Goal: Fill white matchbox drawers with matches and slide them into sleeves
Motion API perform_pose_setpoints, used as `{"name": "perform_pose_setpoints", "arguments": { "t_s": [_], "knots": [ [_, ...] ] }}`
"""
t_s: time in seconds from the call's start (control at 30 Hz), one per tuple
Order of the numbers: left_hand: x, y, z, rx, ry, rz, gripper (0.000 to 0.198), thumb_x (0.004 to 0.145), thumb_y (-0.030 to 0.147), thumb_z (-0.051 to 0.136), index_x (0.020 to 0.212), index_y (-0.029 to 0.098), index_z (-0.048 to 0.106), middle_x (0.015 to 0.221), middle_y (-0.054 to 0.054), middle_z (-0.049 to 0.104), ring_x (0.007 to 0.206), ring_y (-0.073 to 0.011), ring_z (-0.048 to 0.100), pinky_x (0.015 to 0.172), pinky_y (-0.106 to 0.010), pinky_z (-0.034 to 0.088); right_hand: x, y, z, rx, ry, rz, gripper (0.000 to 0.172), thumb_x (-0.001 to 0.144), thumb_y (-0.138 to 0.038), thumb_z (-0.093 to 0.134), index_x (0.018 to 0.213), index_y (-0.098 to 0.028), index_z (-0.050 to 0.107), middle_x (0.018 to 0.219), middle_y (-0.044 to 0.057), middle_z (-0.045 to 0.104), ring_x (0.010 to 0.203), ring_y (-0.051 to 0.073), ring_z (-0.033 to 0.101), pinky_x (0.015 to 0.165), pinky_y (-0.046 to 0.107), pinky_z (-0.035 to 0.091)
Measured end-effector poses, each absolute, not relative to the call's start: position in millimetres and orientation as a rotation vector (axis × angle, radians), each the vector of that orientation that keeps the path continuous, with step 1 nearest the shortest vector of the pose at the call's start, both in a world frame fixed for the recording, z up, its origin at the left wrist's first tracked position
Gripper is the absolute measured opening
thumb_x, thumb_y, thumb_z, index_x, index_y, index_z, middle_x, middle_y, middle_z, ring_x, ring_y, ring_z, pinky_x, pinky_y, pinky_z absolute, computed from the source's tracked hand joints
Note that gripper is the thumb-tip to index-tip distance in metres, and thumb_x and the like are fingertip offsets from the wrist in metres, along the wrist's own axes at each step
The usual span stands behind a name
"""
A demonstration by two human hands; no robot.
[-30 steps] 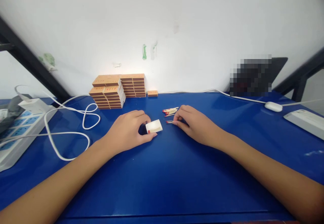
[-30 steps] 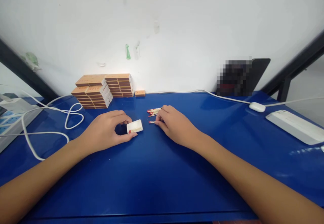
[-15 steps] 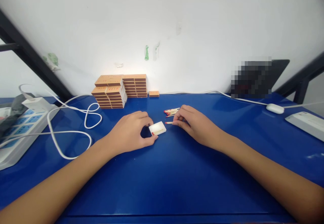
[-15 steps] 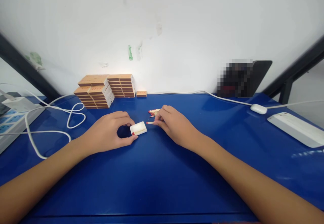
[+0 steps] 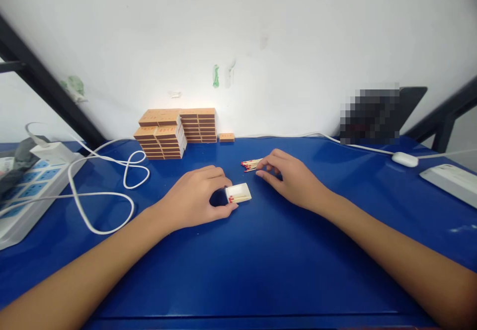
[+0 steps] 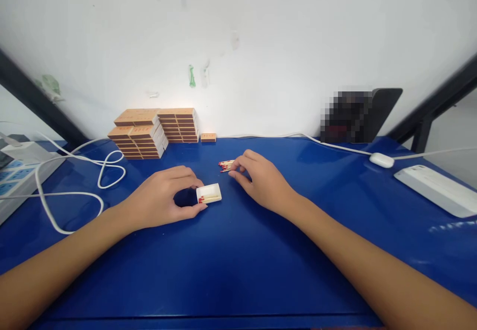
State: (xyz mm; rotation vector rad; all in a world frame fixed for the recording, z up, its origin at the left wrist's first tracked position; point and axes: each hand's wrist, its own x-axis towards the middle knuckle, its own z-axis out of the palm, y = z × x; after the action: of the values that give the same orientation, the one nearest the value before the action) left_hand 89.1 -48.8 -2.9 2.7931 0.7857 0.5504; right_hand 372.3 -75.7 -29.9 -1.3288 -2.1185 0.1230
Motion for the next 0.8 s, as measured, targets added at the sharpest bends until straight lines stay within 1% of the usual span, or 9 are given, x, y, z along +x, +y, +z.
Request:
{"name": "perform_pose_setpoints", "arguments": {
  "t_s": [0.17,0.23,0.5,0.7,0.8],
  "knots": [
    [88,-49,-3,2.794,0.781,0.551,0.022,0.093,0.038,0.076,0.108,0.021,0.079,0.1,-0.004,0.074,0.091,-0.0203,0.07,0.077,-0.034,0.054,381,-65,-39,-1.389,-2.193,0.096,0.018,0.106,-0.026,0.061,0.114,-0.023,0.077,0.101,0.008,0.065,0.093,0.025,0.066,0.084,0.039,0.055],
    [88,-50,-4,2.797,0.776,0.549,0.022,0.093,0.038,0.076,0.108,0.021,0.079,0.1,-0.004,0.074,0.091,-0.0202,0.07,0.078,-0.034,0.054,380,-64,-41,-1.384,-2.199,0.101,0.02,0.107,-0.027,0.059,0.115,-0.023,0.077,0.102,0.009,0.065,0.095,0.025,0.065,0.085,0.041,0.055],
    [89,-50,-3,2.791,0.777,0.552,0.021,0.093,0.038,0.076,0.106,0.021,0.079,0.101,-0.004,0.075,0.092,-0.0205,0.07,0.078,-0.034,0.055,384,-63,-38,-1.397,-2.195,0.013,0.023,0.107,-0.03,0.058,0.111,-0.02,0.077,0.099,0.01,0.065,0.093,0.027,0.064,0.083,0.043,0.055],
    [88,-50,-2,2.79,0.779,0.556,0.021,0.094,0.038,0.075,0.106,0.021,0.079,0.101,-0.004,0.075,0.091,-0.0206,0.07,0.078,-0.035,0.055,385,-62,-39,-1.387,-2.202,0.015,0.027,0.107,-0.028,0.056,0.121,-0.023,0.078,0.098,0.008,0.063,0.09,0.026,0.063,0.081,0.041,0.054],
    [89,-49,-3,2.79,0.779,0.544,0.022,0.095,0.038,0.075,0.108,0.021,0.079,0.101,-0.005,0.075,0.092,-0.0208,0.07,0.08,-0.035,0.055,384,-62,-39,-1.373,-2.204,0.028,0.022,0.106,-0.027,0.058,0.114,-0.023,0.077,0.098,0.008,0.064,0.091,0.025,0.063,0.081,0.04,0.053]
  ]
}}
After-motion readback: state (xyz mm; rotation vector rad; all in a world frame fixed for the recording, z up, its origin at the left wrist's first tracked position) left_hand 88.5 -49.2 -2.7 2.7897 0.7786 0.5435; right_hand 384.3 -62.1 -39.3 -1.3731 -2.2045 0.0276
